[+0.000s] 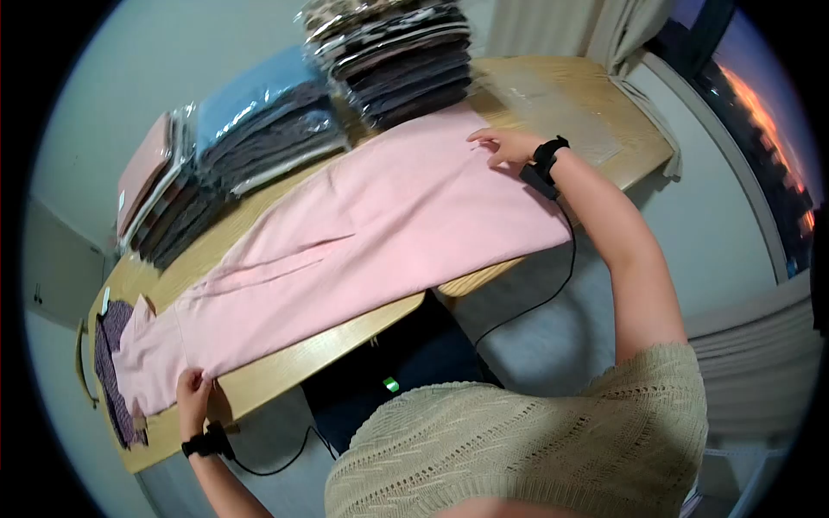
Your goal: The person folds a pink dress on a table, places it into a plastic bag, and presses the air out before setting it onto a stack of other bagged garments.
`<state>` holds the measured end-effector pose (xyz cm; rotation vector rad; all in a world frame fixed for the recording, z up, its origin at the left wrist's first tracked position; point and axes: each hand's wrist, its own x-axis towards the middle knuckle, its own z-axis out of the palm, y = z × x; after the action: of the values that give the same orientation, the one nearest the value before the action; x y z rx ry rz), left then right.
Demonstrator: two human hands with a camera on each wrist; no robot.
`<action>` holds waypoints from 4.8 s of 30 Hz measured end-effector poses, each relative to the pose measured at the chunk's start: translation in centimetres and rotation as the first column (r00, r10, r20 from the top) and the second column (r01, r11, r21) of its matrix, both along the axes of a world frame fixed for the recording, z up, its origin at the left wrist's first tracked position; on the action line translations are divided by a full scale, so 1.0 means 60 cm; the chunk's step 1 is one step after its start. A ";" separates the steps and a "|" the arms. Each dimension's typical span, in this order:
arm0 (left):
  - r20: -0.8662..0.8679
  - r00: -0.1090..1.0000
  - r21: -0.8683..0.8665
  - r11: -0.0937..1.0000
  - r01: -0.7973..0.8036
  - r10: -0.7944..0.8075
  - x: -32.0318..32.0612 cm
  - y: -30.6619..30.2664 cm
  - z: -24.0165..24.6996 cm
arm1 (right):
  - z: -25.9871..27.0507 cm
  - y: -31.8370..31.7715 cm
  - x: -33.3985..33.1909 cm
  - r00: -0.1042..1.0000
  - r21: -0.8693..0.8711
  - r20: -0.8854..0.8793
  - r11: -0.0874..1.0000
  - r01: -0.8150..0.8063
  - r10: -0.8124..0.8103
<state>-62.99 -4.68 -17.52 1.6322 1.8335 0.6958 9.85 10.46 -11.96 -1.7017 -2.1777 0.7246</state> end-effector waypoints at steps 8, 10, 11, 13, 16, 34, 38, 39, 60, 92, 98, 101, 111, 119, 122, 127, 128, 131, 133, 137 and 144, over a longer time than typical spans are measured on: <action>-0.306 0.951 0.144 0.985 0.094 -0.046 -0.007 0.009 -0.002 | 0.004 0.016 0.033 0.984 -0.298 -0.051 0.943 0.149 -0.172; -0.302 0.952 0.073 0.994 0.085 -0.060 -0.021 0.022 -0.011 | 0.003 0.010 0.042 0.961 -0.286 -0.207 0.951 0.120 -0.184; -0.302 0.951 0.041 0.996 0.082 -0.066 -0.014 0.026 -0.008 | -0.003 0.012 0.050 0.962 -0.223 -0.228 0.970 0.096 -0.147; -0.366 0.927 0.027 0.995 0.093 -0.077 0.002 0.032 0.004 | -0.003 0.004 0.041 0.941 -0.314 -0.238 0.936 0.159 -0.239; -0.464 0.880 0.013 0.993 0.119 -0.100 0.003 0.044 0.000 | -0.006 -0.012 0.025 0.920 -0.288 0.010 0.880 0.378 -0.392; -0.243 0.964 -0.080 0.993 0.090 -0.107 0.003 0.031 0.010 | 0.005 -0.016 0.051 0.867 -0.473 -0.096 0.789 0.392 -0.488; -0.235 0.961 0.025 0.987 0.157 -0.147 -0.052 0.044 -0.038 | -0.031 -0.009 0.089 0.888 -0.463 0.081 0.772 0.436 -0.454; -0.213 0.966 0.002 0.989 0.150 -0.146 -0.045 0.046 -0.033 | -0.023 -0.018 0.089 0.915 -0.508 -0.108 0.813 0.286 -0.389; -0.444 0.888 0.030 0.989 0.145 -0.117 -0.023 0.046 -0.022 | -0.016 -0.037 0.000 0.923 0.046 -0.092 0.925 0.378 -0.373; -0.382 0.870 -0.147 0.950 0.274 -0.310 0.235 0.327 0.077 | -0.010 0.225 -0.080 0.827 0.107 0.562 0.994 -0.035 -0.031; -0.603 0.720 -0.110 0.930 0.351 -0.343 0.154 0.323 0.060 | -0.022 0.220 -0.038 0.795 0.273 0.607 0.938 -0.214 0.005; -0.609 0.737 -0.076 0.946 0.315 -0.294 0.116 0.316 0.048 | 0.026 0.182 -0.056 0.722 0.310 0.691 0.917 -0.250 -0.036; -0.579 0.782 -0.053 0.968 0.243 -0.228 0.099 0.280 0.055 | 0.108 0.047 -0.031 0.796 0.489 0.602 0.757 -0.433 0.066; -0.614 0.761 -0.022 0.967 0.252 -0.212 0.090 0.281 0.045 | 0.103 -0.017 0.000 0.750 0.520 0.655 0.775 -0.359 -0.093; -0.677 0.702 -0.100 0.973 0.210 -0.221 0.102 0.264 0.069 | 0.098 -0.017 -0.004 0.721 0.517 0.679 0.786 -0.339 -0.136; -0.760 0.615 -0.125 0.975 0.182 -0.212 0.102 0.261 0.059 | 0.132 -0.042 -0.026 0.683 0.692 0.634 0.660 -0.292 -0.363; -0.746 0.630 -0.121 0.974 0.190 -0.215 0.095 0.265 0.051 | 0.134 -0.048 -0.021 0.723 0.725 0.595 0.622 -0.295 -0.351; -0.725 0.659 -0.085 0.976 0.201 -0.199 0.091 0.264 0.043 | 0.119 -0.090 -0.012 0.740 0.692 0.620 0.627 -0.358 -0.261; -0.726 0.662 -0.036 0.971 0.238 -0.189 0.087 0.264 0.036 | 0.088 -0.125 -0.012 0.745 0.611 0.652 0.680 -0.405 -0.142; -0.700 0.689 -0.026 0.971 0.238 -0.187 0.091 0.261 0.038 | -0.009 -0.183 -0.007 0.822 0.403 0.568 0.859 -0.316 0.035; -0.708 0.677 -0.040 0.969 0.245 -0.201 0.077 0.272 0.026 | -0.033 -0.179 0.000 0.885 0.491 0.387 0.870 0.039 -0.258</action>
<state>-58.35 11.62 -15.98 2.3383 2.0473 -0.0351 9.82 -0.28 -13.94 -1.8545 -2.2016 -0.2656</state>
